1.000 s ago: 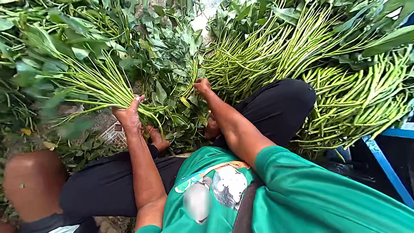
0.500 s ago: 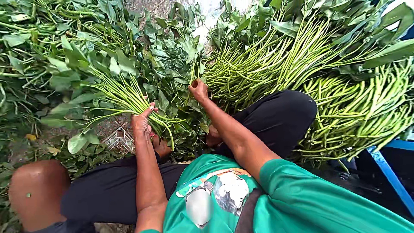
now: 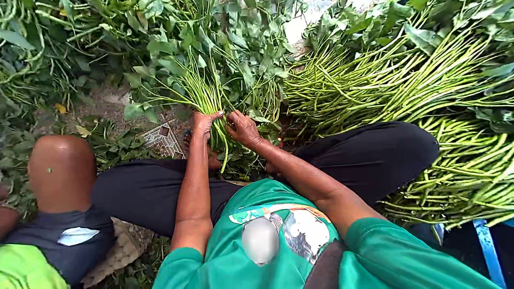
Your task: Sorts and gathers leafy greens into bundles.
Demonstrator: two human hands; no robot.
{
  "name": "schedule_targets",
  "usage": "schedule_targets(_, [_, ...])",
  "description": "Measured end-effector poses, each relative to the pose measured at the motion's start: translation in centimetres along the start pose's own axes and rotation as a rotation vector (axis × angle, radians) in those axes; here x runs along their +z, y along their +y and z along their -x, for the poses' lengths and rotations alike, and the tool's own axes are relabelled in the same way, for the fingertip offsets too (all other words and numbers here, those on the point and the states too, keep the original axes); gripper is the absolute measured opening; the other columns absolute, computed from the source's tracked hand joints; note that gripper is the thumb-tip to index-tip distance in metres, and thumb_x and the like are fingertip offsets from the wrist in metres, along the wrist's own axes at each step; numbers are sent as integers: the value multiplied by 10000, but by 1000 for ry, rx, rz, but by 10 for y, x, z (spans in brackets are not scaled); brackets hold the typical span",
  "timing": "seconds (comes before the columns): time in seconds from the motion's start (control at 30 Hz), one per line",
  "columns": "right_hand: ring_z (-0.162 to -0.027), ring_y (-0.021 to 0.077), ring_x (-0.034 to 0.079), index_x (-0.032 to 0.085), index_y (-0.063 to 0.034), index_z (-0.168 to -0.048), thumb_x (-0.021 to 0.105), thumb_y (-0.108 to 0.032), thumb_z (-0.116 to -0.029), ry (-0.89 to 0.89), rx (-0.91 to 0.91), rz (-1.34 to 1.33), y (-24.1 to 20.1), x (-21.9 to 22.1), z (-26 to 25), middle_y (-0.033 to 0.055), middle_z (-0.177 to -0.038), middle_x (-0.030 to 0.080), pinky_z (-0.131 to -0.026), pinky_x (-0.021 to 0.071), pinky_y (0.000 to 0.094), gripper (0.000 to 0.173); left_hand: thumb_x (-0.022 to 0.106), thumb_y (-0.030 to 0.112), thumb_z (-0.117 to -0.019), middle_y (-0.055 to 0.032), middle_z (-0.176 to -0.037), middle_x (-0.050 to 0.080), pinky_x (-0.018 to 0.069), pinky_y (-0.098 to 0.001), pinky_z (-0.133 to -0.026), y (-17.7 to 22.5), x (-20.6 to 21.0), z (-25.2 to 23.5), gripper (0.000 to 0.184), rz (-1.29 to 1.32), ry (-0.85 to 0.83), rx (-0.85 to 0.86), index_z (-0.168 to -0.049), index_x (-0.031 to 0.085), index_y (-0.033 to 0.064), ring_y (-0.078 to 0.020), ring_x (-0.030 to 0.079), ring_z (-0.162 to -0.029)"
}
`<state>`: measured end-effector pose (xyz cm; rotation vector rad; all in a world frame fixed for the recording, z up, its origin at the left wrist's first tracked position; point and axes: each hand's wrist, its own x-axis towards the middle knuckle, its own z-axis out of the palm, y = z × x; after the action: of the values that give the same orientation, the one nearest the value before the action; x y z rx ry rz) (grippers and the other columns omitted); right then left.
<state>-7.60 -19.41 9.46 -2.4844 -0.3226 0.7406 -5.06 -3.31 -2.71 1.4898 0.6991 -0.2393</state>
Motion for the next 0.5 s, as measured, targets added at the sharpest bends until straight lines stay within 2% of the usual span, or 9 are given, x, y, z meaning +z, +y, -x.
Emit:
schedule_targets(0.03, [-1131, 308, 678, 619, 28, -1269, 620, -128, -1022, -1, -71, -65, 19, 15, -16, 210, -1320, 634, -993, 527, 435, 292, 857, -34, -752, -166, -1164, 684, 583, -364, -921, 0, -2, 1, 633, -8, -4, -15, -1304, 548, -53, -189, 686, -1027])
schedule_targets(0.07, [-941, 315, 712, 647, 74, -1189, 626, -144, -987, 237, -281, -207, 56, 58, -42, 260, -1225, 648, -823, 595, 429, 298, 838, -32, -774, -161, -1136, 690, 585, -362, -902, 0, -3, 0, 599, -8, -12, -25, -1298, 549, -50, -185, 689, -997])
schedule_targets(0.1, [-952, 308, 712, 611, 83, -1261, 600, -173, -1006, 285, -348, -349, 75, 79, -63, 269, -1306, 614, -805, 608, 426, 362, 825, -32, -784, -154, -1103, 699, 592, -359, -878, 0, -4, -1, 569, -3, -25, -25, -1284, 554, -46, -181, 696, -964])
schedule_targets(0.17, [-1168, 287, 664, 474, 46, -1469, 530, -257, -1063, 190, -327, -526, 83, 80, -83, 226, -1509, 513, -950, 566, 415, 510, 805, -26, -806, -140, -1073, 697, 597, -347, -849, 3, -4, -1, 525, 5, -52, -23, -1269, 558, -37, -169, 695, -928])
schedule_targets(0.23, [-1373, 280, 557, 405, 27, -1538, 454, -280, -1094, 62, -284, -616, 83, 74, -92, 206, -1521, 525, -1158, 440, 437, 542, 786, -31, -822, -127, -1064, 693, 598, -338, -838, 7, -1, 2, 491, 11, -66, -17, -1259, 562, -36, -156, 693, -917])
schedule_targets(0.3, [-1226, 313, 654, 550, 37, -1420, 426, -279, -1111, 34, -263, -525, 83, 71, -88, 224, -1322, 663, -1089, 487, 486, 459, 768, -55, -822, -108, -1001, 713, 608, -333, -812, 9, 1, 1, 432, 48, -44, 13, -1207, 572, -39, -148, 706, -875])
schedule_targets(0.37, [-890, 364, 692, 658, 52, -1055, 446, -287, -1101, 96, -302, -324, 81, 77, -73, 214, -923, 690, -837, 536, 561, 402, 760, -77, -814, -106, -966, 730, 619, -329, -788, 11, 0, -4, 424, 68, 12, 60, -1192, 571, -45, -150, 722, -844])
schedule_targets(0.43, [-836, 391, 709, 679, 29, -921, 488, -292, -1082, 95, -357, -115, 80, 82, -45, 201, -849, 693, -771, 555, 593, 407, 770, -79, -800, -99, -975, 720, 613, -312, -796, 12, -7, -9, 439, 56, 68, 102, -1190, 574, -43, -136, 713, -856])
schedule_targets(0.5, [-901, 433, 715, 698, 26, -942, 498, -287, -1078, -87, -315, 32, 79, 82, -17, 234, -902, 714, -798, 542, 631, 396, 778, -63, -803, -105, -1001, 719, 608, -312, -815, 17, -14, -12, 448, 30, 84, 106, -1203, 577, -43, -137, 712, -882])
